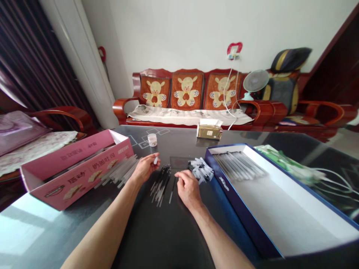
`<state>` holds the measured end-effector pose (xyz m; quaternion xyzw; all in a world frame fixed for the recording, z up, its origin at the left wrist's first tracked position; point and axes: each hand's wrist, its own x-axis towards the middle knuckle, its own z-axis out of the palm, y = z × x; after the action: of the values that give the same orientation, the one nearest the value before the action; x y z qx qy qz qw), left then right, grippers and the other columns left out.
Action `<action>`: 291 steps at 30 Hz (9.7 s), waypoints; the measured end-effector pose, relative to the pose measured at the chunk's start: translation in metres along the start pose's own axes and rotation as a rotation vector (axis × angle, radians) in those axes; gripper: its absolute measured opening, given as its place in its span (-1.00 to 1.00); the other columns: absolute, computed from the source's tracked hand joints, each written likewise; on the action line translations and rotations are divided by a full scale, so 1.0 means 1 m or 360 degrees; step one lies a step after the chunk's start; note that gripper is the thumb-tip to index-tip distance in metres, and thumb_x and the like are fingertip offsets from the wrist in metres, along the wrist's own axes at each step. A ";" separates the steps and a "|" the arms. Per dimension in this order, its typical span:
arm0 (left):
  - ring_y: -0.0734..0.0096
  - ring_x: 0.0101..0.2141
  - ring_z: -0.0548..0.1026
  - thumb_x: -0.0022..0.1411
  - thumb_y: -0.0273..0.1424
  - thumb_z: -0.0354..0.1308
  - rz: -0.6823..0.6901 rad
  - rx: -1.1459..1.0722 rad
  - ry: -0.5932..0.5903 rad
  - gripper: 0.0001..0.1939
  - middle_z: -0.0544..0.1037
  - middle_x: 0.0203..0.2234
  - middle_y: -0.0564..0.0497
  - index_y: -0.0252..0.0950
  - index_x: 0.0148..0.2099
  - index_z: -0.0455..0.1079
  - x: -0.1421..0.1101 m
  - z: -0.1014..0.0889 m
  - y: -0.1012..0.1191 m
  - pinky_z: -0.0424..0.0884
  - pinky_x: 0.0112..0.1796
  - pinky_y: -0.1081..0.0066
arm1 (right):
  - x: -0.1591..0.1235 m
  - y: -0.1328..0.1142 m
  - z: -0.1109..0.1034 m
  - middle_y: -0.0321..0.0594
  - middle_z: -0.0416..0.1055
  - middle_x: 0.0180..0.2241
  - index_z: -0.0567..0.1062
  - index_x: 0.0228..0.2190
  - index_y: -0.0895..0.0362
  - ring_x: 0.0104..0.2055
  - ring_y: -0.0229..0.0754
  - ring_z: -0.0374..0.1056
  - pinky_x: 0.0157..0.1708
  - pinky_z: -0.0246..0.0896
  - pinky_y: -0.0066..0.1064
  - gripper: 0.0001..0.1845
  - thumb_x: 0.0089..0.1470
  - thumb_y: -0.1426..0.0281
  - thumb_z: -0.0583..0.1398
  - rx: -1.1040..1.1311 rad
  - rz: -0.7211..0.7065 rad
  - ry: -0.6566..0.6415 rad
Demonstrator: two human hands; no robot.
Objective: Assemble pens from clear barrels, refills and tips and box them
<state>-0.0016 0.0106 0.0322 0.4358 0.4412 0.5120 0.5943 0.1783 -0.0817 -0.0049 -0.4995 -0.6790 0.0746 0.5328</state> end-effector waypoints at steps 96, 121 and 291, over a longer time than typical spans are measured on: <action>0.37 -0.27 0.51 0.36 -0.34 -0.10 0.1453 0.1764 -0.0265 -0.71 0.53 -0.32 -0.05 -0.27 0.01 0.35 -0.008 0.023 -0.033 0.43 -0.24 0.44 | 0.049 0.002 -0.022 -0.30 0.49 -0.53 0.50 -0.47 0.07 -0.47 -0.21 0.40 -0.40 0.31 -0.37 -0.93 -0.11 0.38 0.21 -0.0204 0.0523 -0.0311; 0.40 -0.32 0.50 0.36 -0.32 -0.10 0.1429 0.1957 -0.0425 -0.64 0.51 -0.37 0.02 -0.16 0.14 0.30 -0.014 0.026 -0.029 0.35 -0.37 0.52 | 0.046 0.011 -0.003 -0.28 0.51 -0.53 0.53 -0.39 0.17 -0.48 -0.23 0.46 -0.43 0.40 -0.40 -0.66 -0.23 0.22 0.34 0.0805 0.1063 0.0051; 0.07 0.10 0.30 0.24 -0.25 0.09 0.1814 0.1760 0.0182 -0.43 0.33 0.12 -0.20 -0.23 0.26 0.11 -0.003 0.017 -0.026 0.27 0.04 0.11 | 0.077 -0.028 -0.114 -0.20 0.47 -0.33 0.54 -0.29 0.07 -0.29 -0.18 0.40 -0.23 0.23 -0.44 -0.80 0.07 0.46 0.12 -0.0998 0.0034 -0.0449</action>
<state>0.0209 0.0039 0.0113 0.7993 0.3703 0.4655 -0.0853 0.2575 -0.0866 0.1107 -0.6308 -0.7306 -0.0637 0.2535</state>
